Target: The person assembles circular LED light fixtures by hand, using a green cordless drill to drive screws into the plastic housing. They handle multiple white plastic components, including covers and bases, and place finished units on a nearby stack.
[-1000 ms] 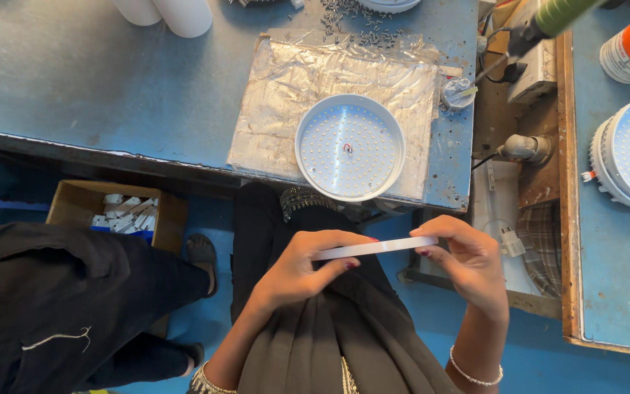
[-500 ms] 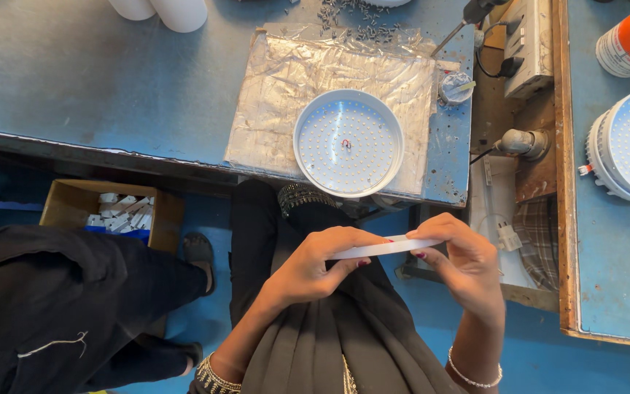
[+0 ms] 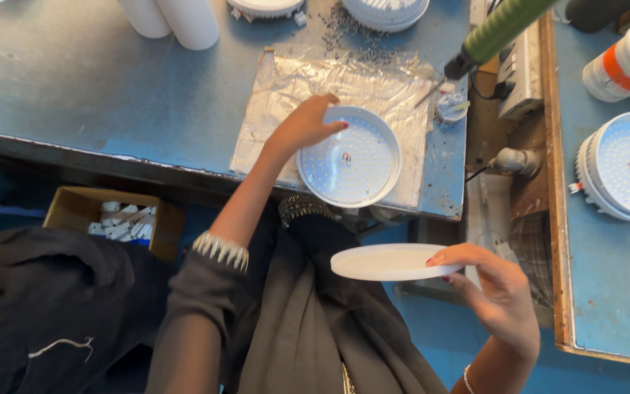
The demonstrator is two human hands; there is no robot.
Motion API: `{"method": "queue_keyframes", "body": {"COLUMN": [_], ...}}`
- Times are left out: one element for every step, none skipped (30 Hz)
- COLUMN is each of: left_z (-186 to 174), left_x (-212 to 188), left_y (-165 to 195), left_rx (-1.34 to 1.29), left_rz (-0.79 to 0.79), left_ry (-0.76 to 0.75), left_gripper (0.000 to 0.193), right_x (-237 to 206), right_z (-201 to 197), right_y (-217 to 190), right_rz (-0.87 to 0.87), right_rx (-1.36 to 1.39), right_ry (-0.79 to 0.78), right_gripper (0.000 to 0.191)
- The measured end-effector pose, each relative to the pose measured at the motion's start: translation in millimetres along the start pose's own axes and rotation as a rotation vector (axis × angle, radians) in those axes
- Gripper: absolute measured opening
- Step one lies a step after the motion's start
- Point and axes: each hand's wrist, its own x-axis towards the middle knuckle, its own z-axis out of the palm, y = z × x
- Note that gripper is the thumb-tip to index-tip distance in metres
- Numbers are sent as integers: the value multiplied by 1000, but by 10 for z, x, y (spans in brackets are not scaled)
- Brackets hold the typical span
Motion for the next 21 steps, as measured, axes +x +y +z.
{"method": "queue_keyframes", "body": {"left_z": [1, -5, -30, -65, -104, -127, -136, -151, -173, -202, -235, -268, -308, -347, -379, -372, -343, -337, -348, -353, -366], "left_x": [196, 366, 502, 594, 645, 673, 685, 653, 600, 526, 433, 313, 179, 37, -105, -251, -381, -491, -593, -681, -726], "left_y": [-58, -89, -103, -94, -52, -26, -5, 56, 130, 215, 311, 411, 515, 620, 727, 843, 961, 1051, 1107, 1153, 1184], "left_rx": [32, 64, 97, 47, -4, -54, -164, -275, -385, -403, -421, -440, -395, -348, -299, -270, -241, -210, -224, -238, -252], "left_rz": [-16, -32, -48, -19, 8, 34, 35, 35, 32, 73, 113, 152, 247, 342, 437, 464, 490, 516, 489, 461, 432], "left_ry": [-71, -142, -213, -289, -365, -444, -468, -493, -518, -471, -425, -379, -286, -191, -96, -19, 58, 138, 128, 117, 106], "left_gripper": [59, 53, 48, 43, 37, 33, 31, 30, 29, 24, 20, 15, 14, 15, 17, 19, 22, 25, 28, 30, 33], "right_x": [-14, -24, -30, -36, -39, -43, -50, -66, -79, -91, -98, -102, -96, -82, -55, -25, 10, 49, 88, 125, 160], "right_z": [2, 5, 14, 21, 25, 26, 17, -5, -32, -59, -91, -119, -131, -131, -121, -98, -67, -30, 6, 33, 62], "right_y": [15, 36, 59, 86, 111, 136, 150, 157, 155, 152, 144, 134, 130, 130, 135, 143, 154, 166, 176, 181, 185], "right_rz": [-2, 4, 11, 19, 21, 25, 30, 19, 9, 1, -22, -43, -64, -110, -158, -207, -220, -235, -250, -247, -244], "right_rx": [-2, 5, 13, 21, 28, 37, 46, 60, 75, 92, 121, 149, 178, 194, 208, 223, 224, 225, 225, 165, 107], "right_ry": [3, 9, 16, 21, 29, 36, 43, 54, 65, 77, 85, 93, 100, 115, 131, 146, 173, 198, 222, 213, 204], "right_gripper": [21, 21, 22, 22, 22, 21, 21, 20, 19, 19, 21, 22, 24, 23, 21, 20, 19, 19, 18, 17, 17]}}
